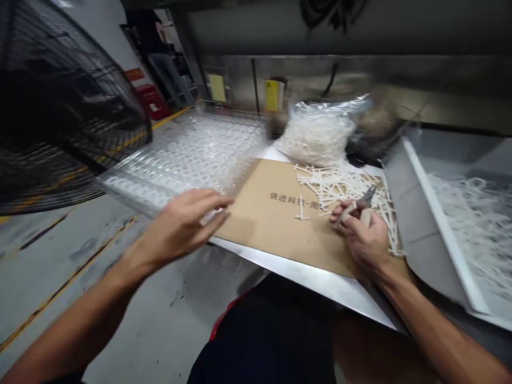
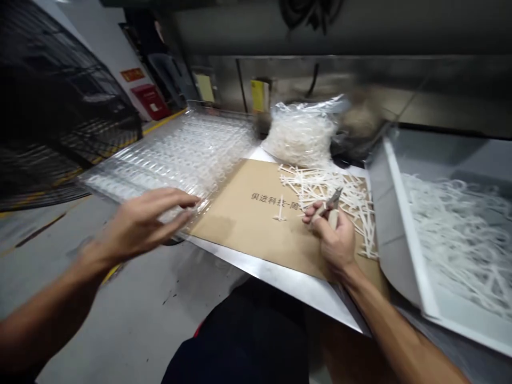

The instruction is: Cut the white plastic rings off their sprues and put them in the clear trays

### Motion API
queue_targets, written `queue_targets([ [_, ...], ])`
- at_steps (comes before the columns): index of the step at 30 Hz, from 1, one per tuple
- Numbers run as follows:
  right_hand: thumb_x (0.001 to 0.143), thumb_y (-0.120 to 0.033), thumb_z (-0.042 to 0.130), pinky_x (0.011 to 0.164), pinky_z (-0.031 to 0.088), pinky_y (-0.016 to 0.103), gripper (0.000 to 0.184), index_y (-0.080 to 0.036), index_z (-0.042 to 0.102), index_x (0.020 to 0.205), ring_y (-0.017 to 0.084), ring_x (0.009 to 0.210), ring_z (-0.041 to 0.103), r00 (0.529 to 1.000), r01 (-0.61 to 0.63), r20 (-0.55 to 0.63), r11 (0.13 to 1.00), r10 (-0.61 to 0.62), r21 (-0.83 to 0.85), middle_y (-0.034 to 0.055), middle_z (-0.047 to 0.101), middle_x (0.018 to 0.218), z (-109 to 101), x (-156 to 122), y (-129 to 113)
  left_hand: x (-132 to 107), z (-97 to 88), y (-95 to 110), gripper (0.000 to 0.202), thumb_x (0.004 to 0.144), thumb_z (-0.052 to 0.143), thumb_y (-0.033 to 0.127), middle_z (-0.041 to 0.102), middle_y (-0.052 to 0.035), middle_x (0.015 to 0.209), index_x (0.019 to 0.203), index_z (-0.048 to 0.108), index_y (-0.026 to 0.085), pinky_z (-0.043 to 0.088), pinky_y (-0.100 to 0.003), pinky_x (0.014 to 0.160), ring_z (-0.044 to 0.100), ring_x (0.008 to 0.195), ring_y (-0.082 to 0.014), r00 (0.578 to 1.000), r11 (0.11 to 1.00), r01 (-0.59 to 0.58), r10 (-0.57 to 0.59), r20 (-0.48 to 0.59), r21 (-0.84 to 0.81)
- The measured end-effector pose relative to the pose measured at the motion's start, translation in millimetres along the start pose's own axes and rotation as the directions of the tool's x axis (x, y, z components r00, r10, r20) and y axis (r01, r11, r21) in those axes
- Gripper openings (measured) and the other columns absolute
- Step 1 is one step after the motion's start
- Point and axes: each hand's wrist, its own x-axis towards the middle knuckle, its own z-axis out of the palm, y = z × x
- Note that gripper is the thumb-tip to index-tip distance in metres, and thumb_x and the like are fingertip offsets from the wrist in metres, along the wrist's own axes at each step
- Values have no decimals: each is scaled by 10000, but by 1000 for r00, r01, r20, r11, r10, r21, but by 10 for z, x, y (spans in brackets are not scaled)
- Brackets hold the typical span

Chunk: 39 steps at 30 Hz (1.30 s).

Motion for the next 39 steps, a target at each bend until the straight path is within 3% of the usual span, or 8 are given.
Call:
queue_targets([
  [6, 881, -188, 642, 815, 592, 382, 216, -205, 632, 1095, 203, 844, 682, 950, 311, 111, 910, -291, -275, 50, 698, 960, 25, -14, 8, 438, 1261, 458, 238, 1033, 505, 274, 688, -103, 1128, 1170, 682, 192, 544, -394, 953, 661, 1052, -237, 944, 954, -114, 191, 269, -278],
  [11, 801, -128, 623, 898, 570, 408, 353, -210, 628, 1144, 245, 939, 681, 806, 585, 353, 731, -475, -351, 82, 713, 1026, 84, -51, -4, 1054, 1801, 555, 248, 997, 517, 269, 657, -120, 1213, 1158, 688, 189, 507, -435, 1052, 617, 1150, -263, 934, 938, -134, 227, 275, -321],
  [17, 828, -137, 591, 893, 576, 399, 329, -156, 575, 1156, 260, 951, 667, 724, 683, 497, 595, -478, -424, 126, 692, 1022, 136, -51, 22, 1575, 1580, 380, 309, 928, 606, 346, 737, -91, 1218, 1168, 725, 193, 553, -344, 981, 693, 1112, -238, 894, 921, -123, 264, 363, -369],
  [21, 842, -136, 641, 876, 579, 376, 316, -160, 569, 1149, 252, 987, 670, 720, 682, 587, 531, -369, -502, 118, 699, 1060, 145, -41, 17, 1967, 1148, 236, 367, 956, 586, 432, 770, -95, 1124, 1174, 725, 173, 554, -353, 856, 718, 994, -249, 946, 957, -42, 130, 296, -286],
  [26, 879, -171, 669, 799, 585, 406, 290, -150, 562, 1148, 274, 959, 683, 709, 686, 658, 467, -254, -558, 146, 706, 1095, 124, -45, -29, 2520, 925, 913, 362, 960, 596, 489, 769, -33, 1079, 1202, 734, 258, 538, -337, 865, 707, 958, -210, 956, 943, -176, 233, 181, -283],
  [32, 937, -142, 579, 841, 593, 432, 277, -132, 553, 1213, 300, 1045, 692, 688, 706, 688, 433, -232, -560, 156, 700, 1201, 73, -65, -116, 3006, 1450, 2334, 247, 913, 599, 292, 769, -85, 991, 1012, 790, 171, 509, -324, 782, 696, 857, -202, 657, 720, -651, 693, 298, -240],
  [35, 943, -137, 576, 884, 588, 435, 250, -153, 548, 1191, 306, 1116, 675, 696, 698, 683, 434, -222, -570, 157, 689, 1257, 79, -66, -114, 3158, 1834, 2744, 158, 808, 673, 217, 749, -82, 880, 893, 801, 180, 505, -338, 757, 698, 813, -239, 594, 748, -650, 610, 524, -135],
  [39, 946, -143, 583, 915, 576, 436, 312, -174, 520, 1250, 318, 1216, 635, 702, 690, 678, 442, -216, -574, 166, 654, 1358, 98, -74, -70, 3266, 2183, 2941, 107, 593, 789, 83, 604, -50, 583, 595, 728, 171, 494, -374, 756, 674, 754, -286, 492, 842, -531, 397, 774, -94],
])
